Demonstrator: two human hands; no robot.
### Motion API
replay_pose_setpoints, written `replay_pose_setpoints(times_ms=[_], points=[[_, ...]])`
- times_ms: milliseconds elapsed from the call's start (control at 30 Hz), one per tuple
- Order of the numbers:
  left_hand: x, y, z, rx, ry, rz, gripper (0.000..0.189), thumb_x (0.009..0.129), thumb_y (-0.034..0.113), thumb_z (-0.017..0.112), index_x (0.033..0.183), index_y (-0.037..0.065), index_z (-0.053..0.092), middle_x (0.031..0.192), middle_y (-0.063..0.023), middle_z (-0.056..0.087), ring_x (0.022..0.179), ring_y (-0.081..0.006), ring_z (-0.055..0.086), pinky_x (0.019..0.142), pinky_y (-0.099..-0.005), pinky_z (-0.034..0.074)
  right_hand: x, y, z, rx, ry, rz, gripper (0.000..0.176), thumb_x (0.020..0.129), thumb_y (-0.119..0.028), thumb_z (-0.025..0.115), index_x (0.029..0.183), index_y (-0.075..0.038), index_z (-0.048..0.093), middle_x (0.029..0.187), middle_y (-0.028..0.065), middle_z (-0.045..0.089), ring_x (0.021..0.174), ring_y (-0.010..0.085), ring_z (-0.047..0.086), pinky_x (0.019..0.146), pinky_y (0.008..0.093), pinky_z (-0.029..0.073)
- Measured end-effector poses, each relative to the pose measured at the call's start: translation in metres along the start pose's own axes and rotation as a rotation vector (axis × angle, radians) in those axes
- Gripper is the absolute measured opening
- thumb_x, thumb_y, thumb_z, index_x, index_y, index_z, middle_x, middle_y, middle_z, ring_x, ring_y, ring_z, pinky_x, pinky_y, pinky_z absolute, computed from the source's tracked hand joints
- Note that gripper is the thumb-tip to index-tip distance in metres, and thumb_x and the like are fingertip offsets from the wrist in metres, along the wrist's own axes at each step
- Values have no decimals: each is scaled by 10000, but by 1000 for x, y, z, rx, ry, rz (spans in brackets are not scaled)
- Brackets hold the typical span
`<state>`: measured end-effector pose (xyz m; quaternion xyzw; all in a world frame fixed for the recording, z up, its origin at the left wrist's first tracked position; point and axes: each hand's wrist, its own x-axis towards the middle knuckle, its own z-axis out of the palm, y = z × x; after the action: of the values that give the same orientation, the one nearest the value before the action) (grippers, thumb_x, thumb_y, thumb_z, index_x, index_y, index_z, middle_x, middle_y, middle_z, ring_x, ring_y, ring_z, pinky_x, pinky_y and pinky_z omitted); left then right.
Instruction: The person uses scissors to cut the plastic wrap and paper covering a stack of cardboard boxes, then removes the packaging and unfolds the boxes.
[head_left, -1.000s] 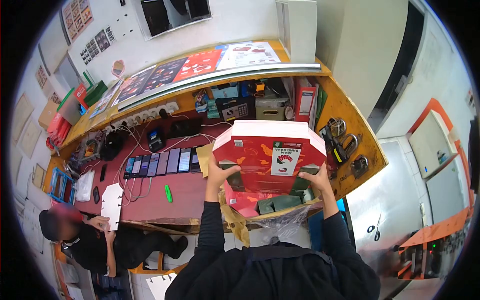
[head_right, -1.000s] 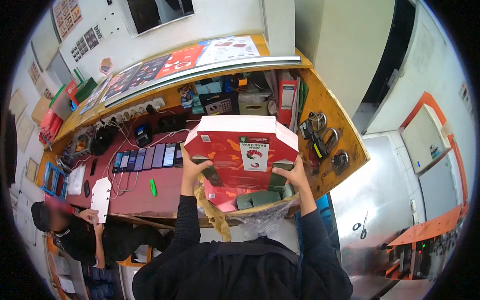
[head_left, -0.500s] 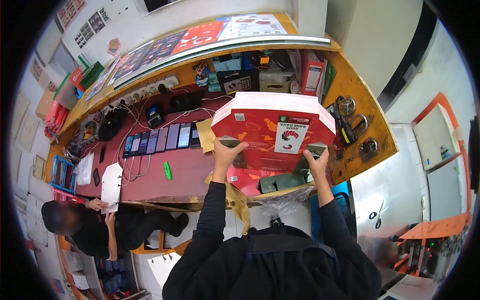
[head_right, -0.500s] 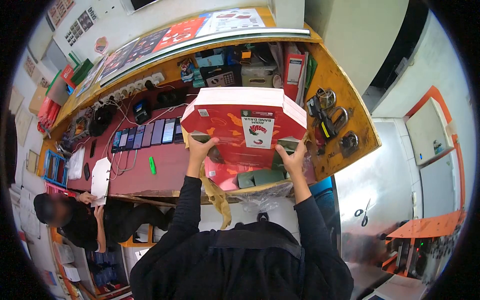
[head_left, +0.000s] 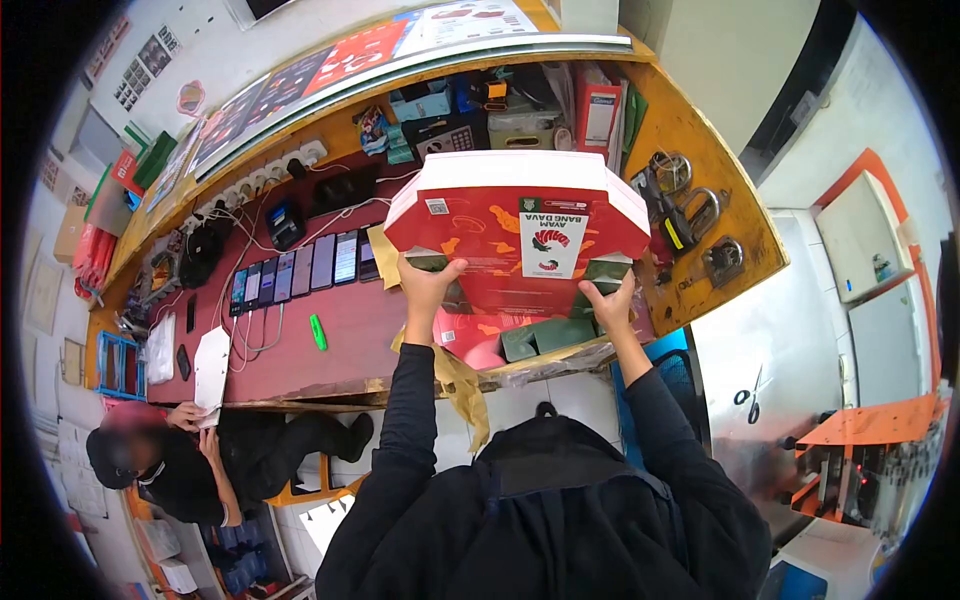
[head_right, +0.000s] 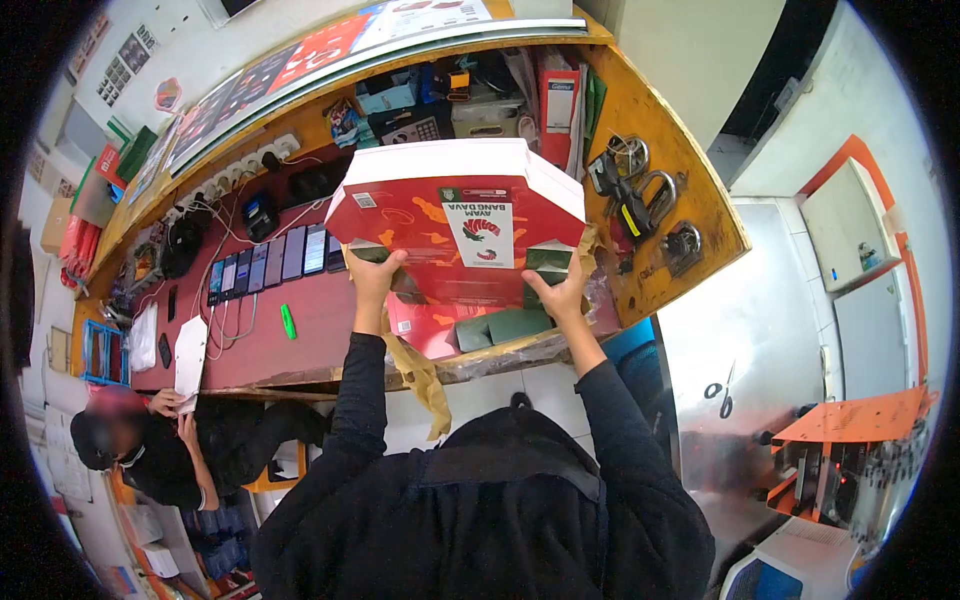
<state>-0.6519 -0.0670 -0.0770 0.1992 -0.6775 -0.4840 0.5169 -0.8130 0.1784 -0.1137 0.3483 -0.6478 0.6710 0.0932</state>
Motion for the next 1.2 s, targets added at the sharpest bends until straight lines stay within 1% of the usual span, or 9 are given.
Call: replay_pose_setpoints(times_ms=[233, 267, 533, 667, 700, 800, 900, 1100, 1200], points=[[-9, -33, -26, -321, -227, -194, 655, 556, 196, 908, 1022, 28, 479, 896, -42, 579, 765, -142, 570, 687, -292, 493, 0, 14, 4, 15, 18, 8, 591, 687, -243, 839, 1115, -9, 505, 925, 69, 630, 812, 156, 602, 727, 289, 489], [-16, -41, -30, -98, -245, -214, 655, 554, 175, 901, 1044, 36, 488, 945, -43, 574, 817, -149, 572, 717, -301, 494, -1, 14, 3, -8, 17, -8, 592, 694, -256, 837, 1117, -7, 505, 929, 66, 630, 810, 155, 600, 725, 288, 488], [-27, -22, -7, 20, 9, -139, 509, 613, 188, 881, 993, 18, 587, 868, -25, 619, 792, -123, 585, 732, -289, 490, 32, -33, 2, 24, -64, 85, 501, 768, -218, 778, 1156, 4, 552, 961, 69, 656, 853, 151, 615, 792, 285, 481], [-29, 39, -17, -40, -63, -455, 410, 761, 295, 788, 1010, 5, 639, 929, -57, 669, 786, -128, 615, 726, -279, 494, 68, -79, 5, -69, -260, 469, 503, 805, -408, 709, 1049, 18, 605, 893, 104, 685, 773, 155, 647, 705, 279, 499], [-32, 35, -21, -41, -55, -456, 410, 761, 295, 788, 1010, 5, 639, 929, -57, 669, 786, -128, 615, 726, -279, 494, 71, -70, 8, -69, -268, 467, 503, 805, -408, 709, 1049, 18, 605, 893, 104, 685, 773, 155, 647, 705, 279, 499], [-48, 30, -33, 61, -198, -986, 563, 772, 392, 759, 1132, -16, 614, 1034, -92, 668, 865, -169, 641, 756, -315, 504, 57, -38, 15, 26, -424, 840, 615, 774, -482, 711, 1075, 45, 610, 922, 131, 683, 791, 190, 665, 713, 299, 511], [-75, 4, -31, 26, -159, -1094, 576, 765, 401, 759, 1120, -29, 617, 1048, -108, 666, 874, -186, 649, 775, -326, 509, 29, 28, 19, -139, -497, 997, 704, 729, -540, 721, 1106, 44, 613, 946, 149, 680, 812, 214, 669, 735, 316, 513], [-85, 4, -31, 87, -172, -1133, 607, 732, 456, 763, 1094, -14, 637, 996, -132, 678, 831, -209, 671, 744, -331, 522, 25, 27, 16, -215, -664, 959, 781, 709, -593, 692, 1101, 78, 611, 1053, 227, 650, 953, 297, 648, 802, 374, 507], [-82, -8, -35, 205, -224, -1093, 611, 720, 488, 755, 1075, 1, 652, 974, -122, 685, 827, -186, 676, 734, -315, 528, 19, 54, 24, -572, -546, 772, 857, 679, -665, 663, 1080, 91, 618, 1052, 258, 645, 995, 356, 636, 837, 408, 500]])
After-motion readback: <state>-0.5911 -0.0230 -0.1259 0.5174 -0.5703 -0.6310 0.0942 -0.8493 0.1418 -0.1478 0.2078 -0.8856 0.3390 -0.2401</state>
